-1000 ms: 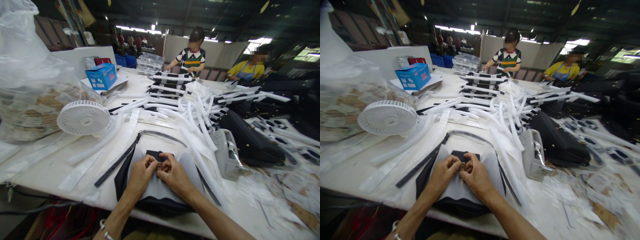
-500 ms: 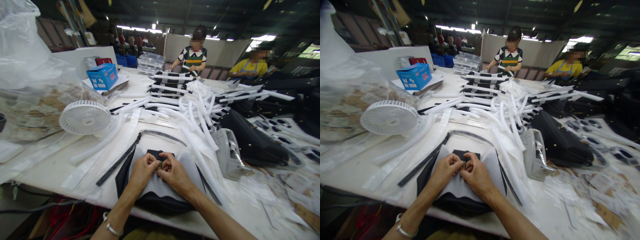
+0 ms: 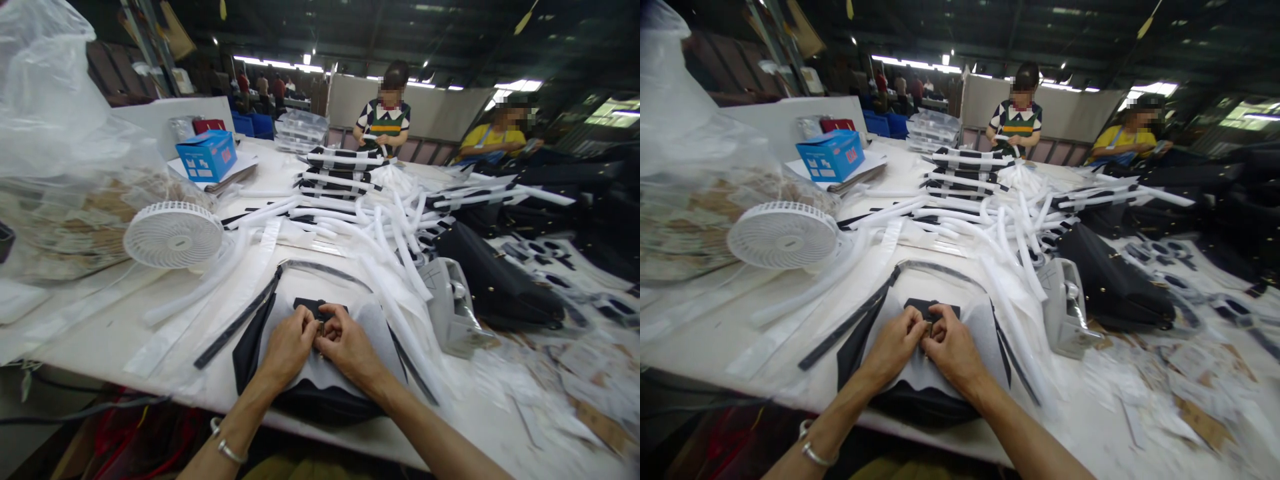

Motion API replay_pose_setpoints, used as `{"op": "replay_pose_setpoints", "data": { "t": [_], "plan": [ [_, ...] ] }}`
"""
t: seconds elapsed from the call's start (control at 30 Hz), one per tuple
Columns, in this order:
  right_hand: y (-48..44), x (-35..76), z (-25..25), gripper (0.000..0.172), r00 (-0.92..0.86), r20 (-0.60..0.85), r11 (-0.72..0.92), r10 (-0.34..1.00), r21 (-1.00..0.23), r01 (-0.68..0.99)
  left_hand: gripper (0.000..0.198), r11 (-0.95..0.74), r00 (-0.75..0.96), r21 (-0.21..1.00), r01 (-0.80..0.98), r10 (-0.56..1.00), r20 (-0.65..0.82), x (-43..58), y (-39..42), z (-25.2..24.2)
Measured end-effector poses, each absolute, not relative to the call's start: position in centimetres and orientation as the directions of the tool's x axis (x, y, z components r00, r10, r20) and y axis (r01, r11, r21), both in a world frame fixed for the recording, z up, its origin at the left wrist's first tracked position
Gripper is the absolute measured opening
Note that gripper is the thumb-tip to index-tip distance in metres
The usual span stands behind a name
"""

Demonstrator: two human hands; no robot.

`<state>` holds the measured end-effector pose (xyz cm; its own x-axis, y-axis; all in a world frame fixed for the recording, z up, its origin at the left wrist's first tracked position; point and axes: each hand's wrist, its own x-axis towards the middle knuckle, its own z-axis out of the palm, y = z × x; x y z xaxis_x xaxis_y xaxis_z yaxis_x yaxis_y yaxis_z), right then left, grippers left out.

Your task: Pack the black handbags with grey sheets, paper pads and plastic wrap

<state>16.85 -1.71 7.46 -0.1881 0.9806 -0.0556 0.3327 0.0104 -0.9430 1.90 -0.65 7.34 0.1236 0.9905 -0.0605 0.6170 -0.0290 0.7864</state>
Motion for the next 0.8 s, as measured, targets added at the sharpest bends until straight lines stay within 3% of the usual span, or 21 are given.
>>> {"op": "replay_pose_setpoints", "data": {
  "t": [0.33,0.6,0.8],
  "plan": [
    [-1.76,16.79,7.08,0.045,-0.124,-0.041,-0.001,0.991,-0.951,0.31,0.017,-0.099,0.18,0.827,0.554,0.984,-0.003,1.4,-1.44,7.12],
    [-1.7,16.85,6.74,0.051,-0.124,-0.059,-0.024,0.991,-0.963,0.267,0.029,0.034,0.061,0.959,0.281,0.997,-0.053,1.1,-1.18,7.66],
    [-1.89,16.8,6.8,0.049,-0.132,-0.035,0.003,0.991,-0.96,0.281,0.026,0.028,0.069,0.94,0.34,0.996,-0.054,1.38,-1.23,7.57]
  ]
}}
